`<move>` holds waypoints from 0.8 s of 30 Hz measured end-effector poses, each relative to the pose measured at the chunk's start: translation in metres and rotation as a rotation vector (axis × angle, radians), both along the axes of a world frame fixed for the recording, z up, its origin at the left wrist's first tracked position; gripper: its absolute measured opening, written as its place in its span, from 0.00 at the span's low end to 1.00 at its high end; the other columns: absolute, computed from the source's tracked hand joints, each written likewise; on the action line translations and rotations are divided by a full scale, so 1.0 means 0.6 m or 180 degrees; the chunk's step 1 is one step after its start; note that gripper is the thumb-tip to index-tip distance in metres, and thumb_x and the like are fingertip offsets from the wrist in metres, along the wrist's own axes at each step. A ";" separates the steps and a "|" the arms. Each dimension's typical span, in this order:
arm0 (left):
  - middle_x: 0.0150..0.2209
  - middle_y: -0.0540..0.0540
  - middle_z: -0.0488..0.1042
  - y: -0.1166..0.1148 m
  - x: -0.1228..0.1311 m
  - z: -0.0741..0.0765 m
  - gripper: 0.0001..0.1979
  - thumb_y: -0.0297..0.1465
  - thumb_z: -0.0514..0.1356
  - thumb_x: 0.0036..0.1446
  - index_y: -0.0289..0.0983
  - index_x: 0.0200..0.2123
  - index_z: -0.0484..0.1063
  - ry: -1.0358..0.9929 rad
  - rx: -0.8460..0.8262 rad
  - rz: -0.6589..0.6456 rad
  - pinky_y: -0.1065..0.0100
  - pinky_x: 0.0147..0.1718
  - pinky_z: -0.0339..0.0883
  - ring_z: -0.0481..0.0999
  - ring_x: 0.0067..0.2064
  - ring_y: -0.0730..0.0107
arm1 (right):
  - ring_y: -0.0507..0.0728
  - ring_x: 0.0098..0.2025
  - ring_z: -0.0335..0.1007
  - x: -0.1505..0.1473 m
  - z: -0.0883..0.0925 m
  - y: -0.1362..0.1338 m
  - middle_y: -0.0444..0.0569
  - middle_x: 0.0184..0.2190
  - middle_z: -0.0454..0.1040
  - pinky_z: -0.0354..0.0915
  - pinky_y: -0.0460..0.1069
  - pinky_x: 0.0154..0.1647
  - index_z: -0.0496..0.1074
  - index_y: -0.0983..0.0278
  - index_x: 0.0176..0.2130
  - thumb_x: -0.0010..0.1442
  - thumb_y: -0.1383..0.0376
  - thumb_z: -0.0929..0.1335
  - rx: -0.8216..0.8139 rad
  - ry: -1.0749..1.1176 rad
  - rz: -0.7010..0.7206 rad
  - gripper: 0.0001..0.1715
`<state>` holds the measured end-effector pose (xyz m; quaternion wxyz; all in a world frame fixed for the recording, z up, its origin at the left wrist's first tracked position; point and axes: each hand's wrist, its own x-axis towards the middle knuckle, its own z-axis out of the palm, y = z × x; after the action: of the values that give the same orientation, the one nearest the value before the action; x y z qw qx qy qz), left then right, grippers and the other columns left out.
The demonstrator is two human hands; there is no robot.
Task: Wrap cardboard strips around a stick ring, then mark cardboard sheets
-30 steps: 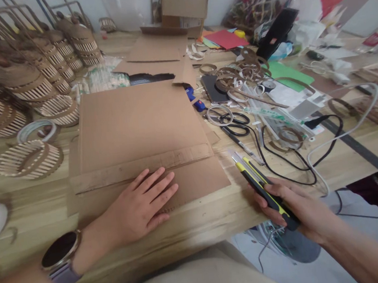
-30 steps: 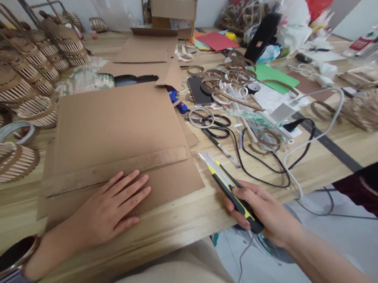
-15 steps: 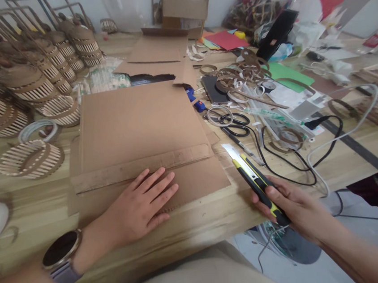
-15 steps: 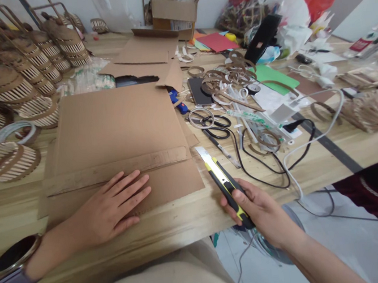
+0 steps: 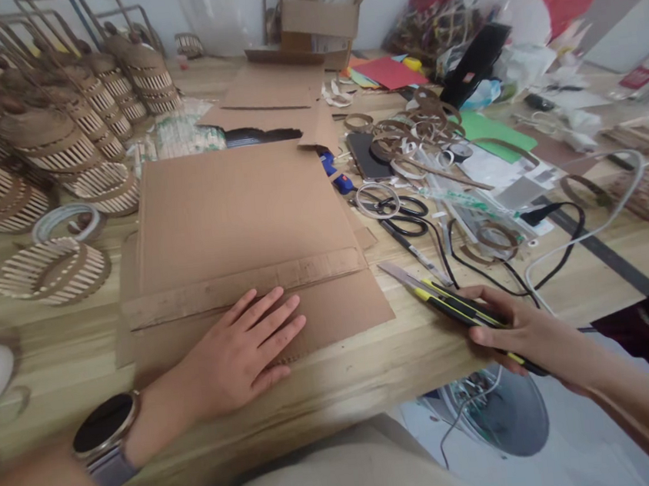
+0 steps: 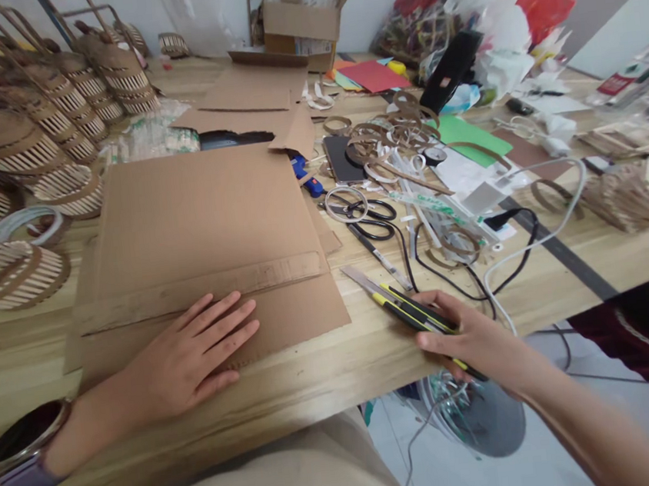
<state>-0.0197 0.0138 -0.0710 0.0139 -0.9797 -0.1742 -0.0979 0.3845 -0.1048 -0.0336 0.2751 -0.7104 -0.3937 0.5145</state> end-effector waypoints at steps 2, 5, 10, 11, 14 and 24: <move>0.70 0.43 0.59 0.000 0.000 -0.001 0.28 0.44 0.47 0.72 0.40 0.69 0.55 -0.0017 -0.0030 0.0002 0.52 0.69 0.41 0.50 0.72 0.56 | 0.47 0.14 0.56 0.015 0.002 0.004 0.41 0.31 0.73 0.55 0.45 0.12 0.66 0.55 0.53 0.48 0.48 0.77 -0.0137 -0.0316 0.0243 0.37; 0.70 0.43 0.58 0.001 -0.001 -0.001 0.28 0.44 0.47 0.72 0.40 0.69 0.56 -0.0030 -0.0048 -0.0014 0.52 0.69 0.41 0.50 0.72 0.56 | 0.56 0.25 0.70 0.026 0.007 0.018 0.49 0.38 0.77 0.70 0.52 0.23 0.70 0.55 0.53 0.53 0.46 0.74 0.0206 -0.0987 0.0911 0.32; 0.70 0.43 0.57 0.002 -0.002 0.000 0.23 0.42 0.48 0.72 0.48 0.67 0.60 -0.0014 -0.0073 -0.0076 0.48 0.68 0.45 0.51 0.72 0.52 | 0.68 0.49 0.73 0.018 0.010 0.045 0.56 0.47 0.75 0.69 0.63 0.51 0.75 0.56 0.55 0.60 0.47 0.67 0.1124 -0.2020 0.1624 0.28; 0.70 0.42 0.56 0.002 -0.002 0.000 0.23 0.42 0.48 0.72 0.49 0.67 0.60 0.0002 -0.0071 -0.0091 0.48 0.67 0.46 0.51 0.72 0.51 | 0.68 0.49 0.72 0.017 0.008 0.049 0.57 0.47 0.75 0.68 0.64 0.52 0.74 0.57 0.56 0.61 0.48 0.66 0.1207 -0.2103 0.1702 0.28; 0.71 0.41 0.55 0.003 -0.003 0.001 0.23 0.42 0.48 0.72 0.50 0.68 0.58 0.0068 -0.0068 -0.0106 0.47 0.67 0.46 0.51 0.72 0.49 | 0.70 0.53 0.70 0.023 0.001 0.055 0.59 0.51 0.74 0.64 0.68 0.54 0.73 0.58 0.57 0.64 0.49 0.63 0.1378 -0.2306 0.1952 0.28; 0.71 0.43 0.55 0.003 -0.001 0.002 0.23 0.39 0.45 0.74 0.45 0.68 0.58 0.0083 -0.0092 -0.0201 0.56 0.69 0.43 0.46 0.73 0.58 | 0.70 0.56 0.69 0.036 0.002 0.063 0.60 0.54 0.73 0.64 0.65 0.54 0.71 0.60 0.59 0.67 0.54 0.61 0.1552 -0.2247 0.2450 0.26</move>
<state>-0.0202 0.0157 -0.0700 -0.0012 -0.9860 -0.1444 -0.0829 0.4061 -0.0668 -0.0323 0.0758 -0.5608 -0.7989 0.2037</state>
